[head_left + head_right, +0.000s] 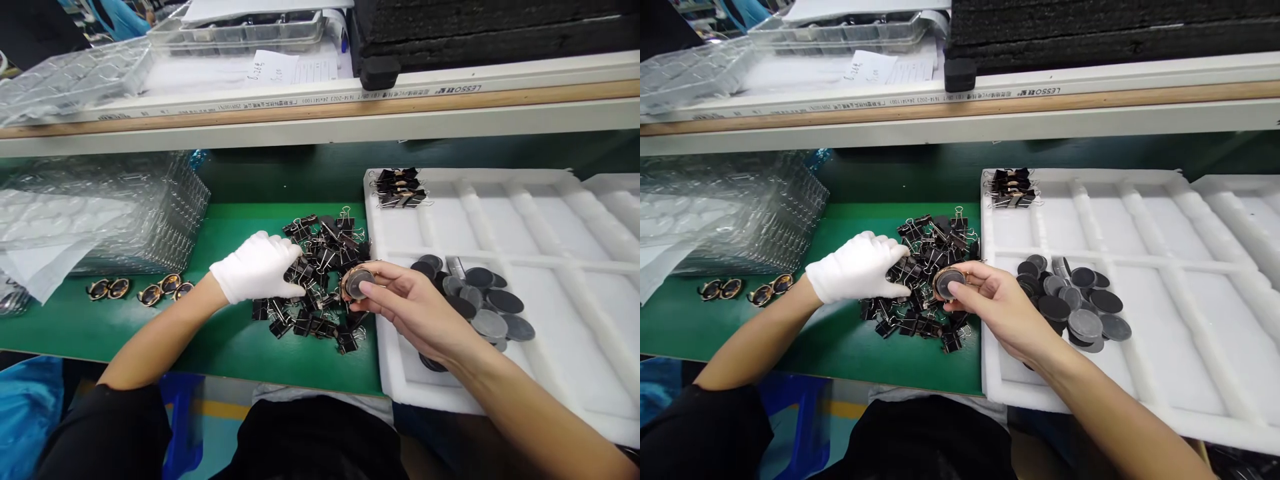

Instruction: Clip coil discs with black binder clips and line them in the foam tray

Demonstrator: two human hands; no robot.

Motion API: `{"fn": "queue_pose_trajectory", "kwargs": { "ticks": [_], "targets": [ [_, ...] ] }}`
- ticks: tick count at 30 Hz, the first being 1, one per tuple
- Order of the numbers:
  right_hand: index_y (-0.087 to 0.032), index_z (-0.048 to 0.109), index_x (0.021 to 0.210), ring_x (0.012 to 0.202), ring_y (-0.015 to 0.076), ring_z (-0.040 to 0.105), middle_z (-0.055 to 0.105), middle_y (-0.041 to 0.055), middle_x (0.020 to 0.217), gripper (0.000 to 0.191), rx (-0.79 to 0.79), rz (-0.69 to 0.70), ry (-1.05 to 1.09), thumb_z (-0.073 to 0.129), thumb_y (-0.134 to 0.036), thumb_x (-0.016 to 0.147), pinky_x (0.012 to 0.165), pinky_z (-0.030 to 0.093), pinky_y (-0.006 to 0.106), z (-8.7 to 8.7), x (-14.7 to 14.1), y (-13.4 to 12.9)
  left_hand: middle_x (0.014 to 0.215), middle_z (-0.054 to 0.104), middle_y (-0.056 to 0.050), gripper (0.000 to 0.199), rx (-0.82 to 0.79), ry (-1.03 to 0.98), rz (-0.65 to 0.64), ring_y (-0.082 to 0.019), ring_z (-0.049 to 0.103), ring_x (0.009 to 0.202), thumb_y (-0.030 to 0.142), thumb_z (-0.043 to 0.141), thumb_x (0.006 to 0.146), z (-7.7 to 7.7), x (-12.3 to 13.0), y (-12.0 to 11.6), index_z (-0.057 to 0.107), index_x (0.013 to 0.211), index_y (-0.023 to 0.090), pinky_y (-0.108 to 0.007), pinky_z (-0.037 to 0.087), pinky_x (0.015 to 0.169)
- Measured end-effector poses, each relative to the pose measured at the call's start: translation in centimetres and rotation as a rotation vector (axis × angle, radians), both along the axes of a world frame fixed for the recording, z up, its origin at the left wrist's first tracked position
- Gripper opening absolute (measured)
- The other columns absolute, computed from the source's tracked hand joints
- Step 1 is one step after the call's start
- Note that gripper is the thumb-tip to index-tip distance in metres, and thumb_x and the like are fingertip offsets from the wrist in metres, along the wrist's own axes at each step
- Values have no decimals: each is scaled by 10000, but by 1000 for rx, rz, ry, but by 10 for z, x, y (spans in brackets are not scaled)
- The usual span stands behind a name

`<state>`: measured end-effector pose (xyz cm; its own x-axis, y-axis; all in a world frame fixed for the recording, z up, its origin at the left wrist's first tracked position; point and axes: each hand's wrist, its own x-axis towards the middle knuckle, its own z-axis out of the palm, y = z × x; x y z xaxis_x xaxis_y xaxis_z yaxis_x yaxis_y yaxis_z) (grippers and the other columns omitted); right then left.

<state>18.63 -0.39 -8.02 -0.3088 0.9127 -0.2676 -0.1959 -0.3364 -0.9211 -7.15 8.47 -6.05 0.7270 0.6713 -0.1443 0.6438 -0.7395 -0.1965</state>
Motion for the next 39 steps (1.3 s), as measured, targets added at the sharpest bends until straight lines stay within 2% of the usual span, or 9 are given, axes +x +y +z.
{"fn": "queue_pose_trajectory", "kwargs": {
  "ticks": [6,10,15,21,28,31,34,36,39],
  "targets": [
    [-242,798,1059,912,158,709,755,60,1140,244,-18,-1,27,823,-393,869,851,606,309,5,-1,3,860,725,-38,577,-198,-228,105,-213,678,732,734,683,773,9,-9,9,665,1001,204,-305,433,654],
    [-224,817,1042,933,166,738,698,103,1337,285,-94,86,55,869,-390,816,804,617,278,4,-7,8,808,705,-6,397,-131,-271,31,-192,659,727,606,647,875,15,-2,10,653,894,209,-307,409,684],
    [-225,819,1010,951,160,748,773,78,1139,283,-144,89,73,886,-398,796,836,606,251,-6,-9,13,840,729,4,318,-191,-168,-24,-194,680,733,524,595,949,4,9,14,640,897,214,-313,390,671],
    [-224,817,993,937,164,736,783,67,1056,241,-98,22,74,865,-390,824,849,615,278,-5,-1,14,897,742,-92,658,-3,-105,120,-318,723,813,690,653,847,-7,19,-9,588,1216,149,-366,431,695],
    [-241,823,1023,933,181,748,790,70,1001,272,-88,21,53,866,-413,818,856,619,303,-3,2,13,861,715,-83,247,-7,-139,161,-294,709,775,343,580,921,-9,36,-18,637,1061,148,-370,433,660],
    [-251,819,1054,925,183,744,774,89,1132,291,-17,-11,-2,856,-422,821,855,627,337,-2,7,14,932,746,-20,234,-142,-316,206,-233,711,829,315,579,941,-3,26,-12,650,1144,222,-329,459,698],
    [-263,818,1063,1007,220,737,645,110,1425,248,176,9,-142,824,-386,847,869,635,386,0,11,15,980,744,14,257,-289,-447,192,-192,704,883,351,604,948,12,16,-9,635,1187,262,-300,491,747],
    [-265,820,1045,1167,283,696,529,102,1556,191,352,91,-242,790,-341,872,897,633,410,3,10,13,965,731,20,354,-347,-453,143,-180,698,862,341,627,935,26,15,-11,586,1279,269,-291,497,742],
    [-274,817,1046,1343,333,591,521,93,1560,163,530,219,-394,742,-281,901,909,630,399,8,7,8,974,720,14,593,-411,-450,44,-165,695,831,239,608,922,44,24,-16,416,1483,267,-272,498,710]
  ]
}}
